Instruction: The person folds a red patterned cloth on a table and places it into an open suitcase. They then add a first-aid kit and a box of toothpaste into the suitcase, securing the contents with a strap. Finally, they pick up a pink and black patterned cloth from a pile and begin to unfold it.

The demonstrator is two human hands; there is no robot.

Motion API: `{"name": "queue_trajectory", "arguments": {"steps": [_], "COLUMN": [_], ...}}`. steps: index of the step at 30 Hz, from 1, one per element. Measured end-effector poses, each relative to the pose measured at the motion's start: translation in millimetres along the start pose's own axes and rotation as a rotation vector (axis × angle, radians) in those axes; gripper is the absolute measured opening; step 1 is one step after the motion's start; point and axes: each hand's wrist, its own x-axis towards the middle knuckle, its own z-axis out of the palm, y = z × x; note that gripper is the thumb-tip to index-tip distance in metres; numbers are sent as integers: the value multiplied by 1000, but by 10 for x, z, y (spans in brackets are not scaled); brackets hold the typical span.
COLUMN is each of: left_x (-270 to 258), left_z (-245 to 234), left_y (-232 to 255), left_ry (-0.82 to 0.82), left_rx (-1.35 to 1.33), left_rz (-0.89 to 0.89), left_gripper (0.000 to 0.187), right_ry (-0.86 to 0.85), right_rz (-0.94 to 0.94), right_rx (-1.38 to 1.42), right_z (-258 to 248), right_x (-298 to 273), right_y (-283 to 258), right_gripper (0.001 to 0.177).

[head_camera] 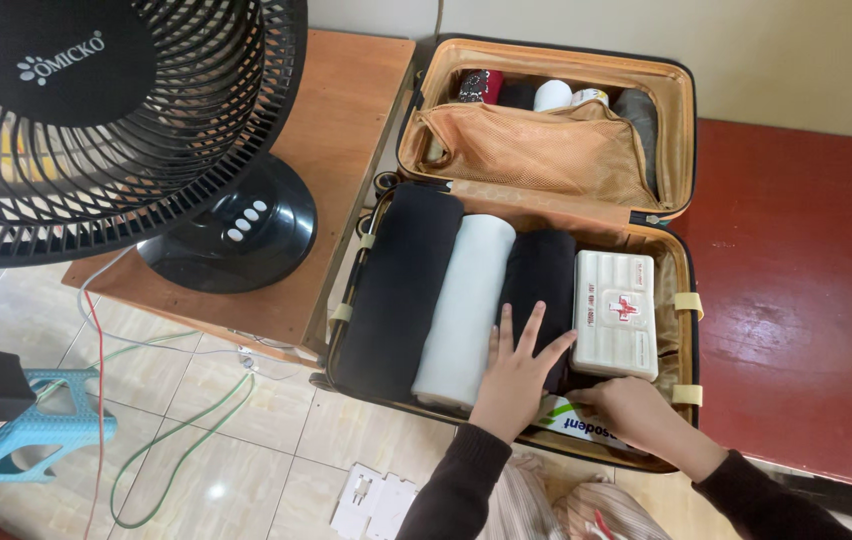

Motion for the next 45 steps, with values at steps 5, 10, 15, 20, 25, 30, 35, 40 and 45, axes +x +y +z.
{"name": "queue_trajectory", "arguments": {"steps": [5, 10, 15, 20, 25, 30, 35, 40, 45], "left_x": [-14, 140, 329, 416, 420, 439, 528, 582, 598], "left_z": [-87, -236, -39, 136, 135, 43, 52, 83, 176], "left_y": [-71, -37, 20, 42, 52, 64, 178, 206, 345], "left_ry": [-188, -229, 70, 62, 11, 16, 3, 63, 47], "left_rx": [-217, -337, -286, -68, -111, -188, -181, -136, -119], "left_rz": [-47, -133, -129, -110, -123, -119, -165, -188, -142], "left_gripper": [83, 73, 60, 64, 66, 66, 68, 70, 71], "right_ry": [55, 191, 803, 683, 745, 980, 949, 374, 280], "right_rz": [-82, 103, 147, 151, 156, 338, 500, 527, 514], "right_rx": [29, 98, -87, 68, 99, 323, 655, 964, 444], "right_z": [-120, -413, -589, -336, -282, -352, -208, 254, 592], "right_x": [-56, -302, 4, 198, 84, 15, -122, -86, -31], "right_y": [-173, -287, 69, 303, 334, 617, 1399, 1885, 2126], "right_gripper": [45, 31, 43, 68, 60, 36, 55, 74, 55]}}
